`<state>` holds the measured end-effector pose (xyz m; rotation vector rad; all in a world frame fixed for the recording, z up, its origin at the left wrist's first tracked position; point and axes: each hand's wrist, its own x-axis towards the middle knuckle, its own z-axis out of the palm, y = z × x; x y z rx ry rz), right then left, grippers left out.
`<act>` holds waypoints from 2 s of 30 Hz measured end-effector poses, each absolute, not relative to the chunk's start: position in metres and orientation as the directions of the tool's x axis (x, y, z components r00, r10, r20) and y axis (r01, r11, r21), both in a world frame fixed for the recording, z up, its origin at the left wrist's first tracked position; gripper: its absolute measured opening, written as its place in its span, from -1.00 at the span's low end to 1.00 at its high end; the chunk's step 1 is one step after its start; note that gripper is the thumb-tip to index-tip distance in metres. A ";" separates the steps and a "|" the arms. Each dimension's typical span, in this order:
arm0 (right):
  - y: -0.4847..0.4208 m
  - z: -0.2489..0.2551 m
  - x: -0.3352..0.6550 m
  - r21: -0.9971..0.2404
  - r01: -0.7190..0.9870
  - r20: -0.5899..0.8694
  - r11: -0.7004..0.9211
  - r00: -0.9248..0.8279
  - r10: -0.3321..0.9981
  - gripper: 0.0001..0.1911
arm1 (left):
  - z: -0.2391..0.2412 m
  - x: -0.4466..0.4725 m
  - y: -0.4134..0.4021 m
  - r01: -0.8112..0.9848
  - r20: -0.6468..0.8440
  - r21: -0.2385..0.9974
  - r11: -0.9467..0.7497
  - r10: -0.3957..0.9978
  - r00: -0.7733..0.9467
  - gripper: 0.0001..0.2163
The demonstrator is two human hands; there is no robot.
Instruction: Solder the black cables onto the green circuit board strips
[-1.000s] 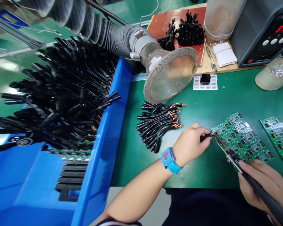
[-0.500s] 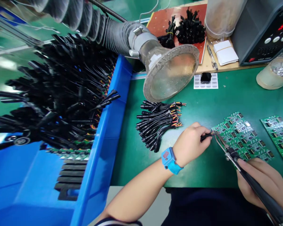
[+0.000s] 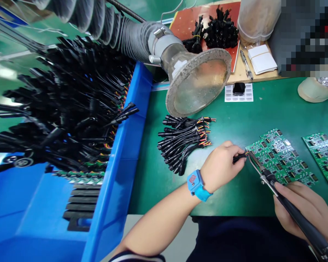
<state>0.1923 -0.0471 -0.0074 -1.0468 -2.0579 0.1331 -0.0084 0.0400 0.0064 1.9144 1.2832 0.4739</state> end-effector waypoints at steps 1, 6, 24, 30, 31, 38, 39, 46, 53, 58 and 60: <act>-0.047 -0.007 0.192 -0.412 0.633 0.619 0.655 -0.333 0.711 -0.35 | 0.006 -0.008 0.040 0.616 -0.107 0.763 -0.198 0.900 0.423 -0.88; -0.046 -0.007 0.192 -0.396 0.623 0.630 0.674 -0.350 0.693 -0.36 | 0.006 -0.008 0.039 0.633 -0.104 0.741 -0.222 0.895 0.435 -0.85; -0.041 -0.006 0.191 -0.365 0.632 0.652 0.684 -0.351 0.672 -0.38 | 0.008 -0.009 0.038 0.687 -0.093 0.665 -0.291 0.881 0.463 -0.79; -0.042 -0.008 0.190 -0.338 0.671 0.655 0.659 -0.335 0.678 -0.39 | 0.008 -0.012 0.041 0.686 -0.096 0.649 -0.328 0.860 0.502 -0.79; -0.042 -0.008 0.190 -0.326 0.677 0.661 0.660 -0.336 0.671 -0.41 | 0.007 -0.012 0.041 0.687 -0.096 0.647 -0.332 0.858 0.505 -0.79; -0.042 -0.007 0.191 -0.377 0.649 0.622 0.660 -0.351 0.700 -0.34 | 0.005 -0.014 0.040 0.692 -0.078 0.620 -0.370 0.848 0.523 -0.78; -0.042 -0.007 0.191 -0.370 0.652 0.627 0.662 -0.351 0.696 -0.34 | 0.005 -0.015 0.040 0.694 -0.077 0.616 -0.373 0.848 0.524 -0.78; -0.042 -0.009 0.193 -0.354 0.650 0.638 0.672 -0.358 0.682 -0.35 | 0.008 -0.014 0.040 0.749 -0.095 0.509 -0.424 0.838 0.538 -0.75; -0.042 -0.009 0.193 -0.337 0.675 0.660 0.656 -0.328 0.676 -0.45 | 0.011 -0.012 0.039 0.789 -0.095 0.401 -0.466 0.835 0.542 -0.75; -0.049 -0.005 0.199 -0.455 0.668 0.555 0.590 -0.306 0.774 -0.39 | 0.011 -0.012 0.039 0.806 -0.111 0.365 -0.466 0.837 0.535 -0.74; -0.053 -0.006 0.202 -0.467 0.667 0.568 0.581 -0.276 0.775 -0.38 | 0.011 -0.011 0.039 0.814 -0.110 0.346 -0.467 0.841 0.529 -0.73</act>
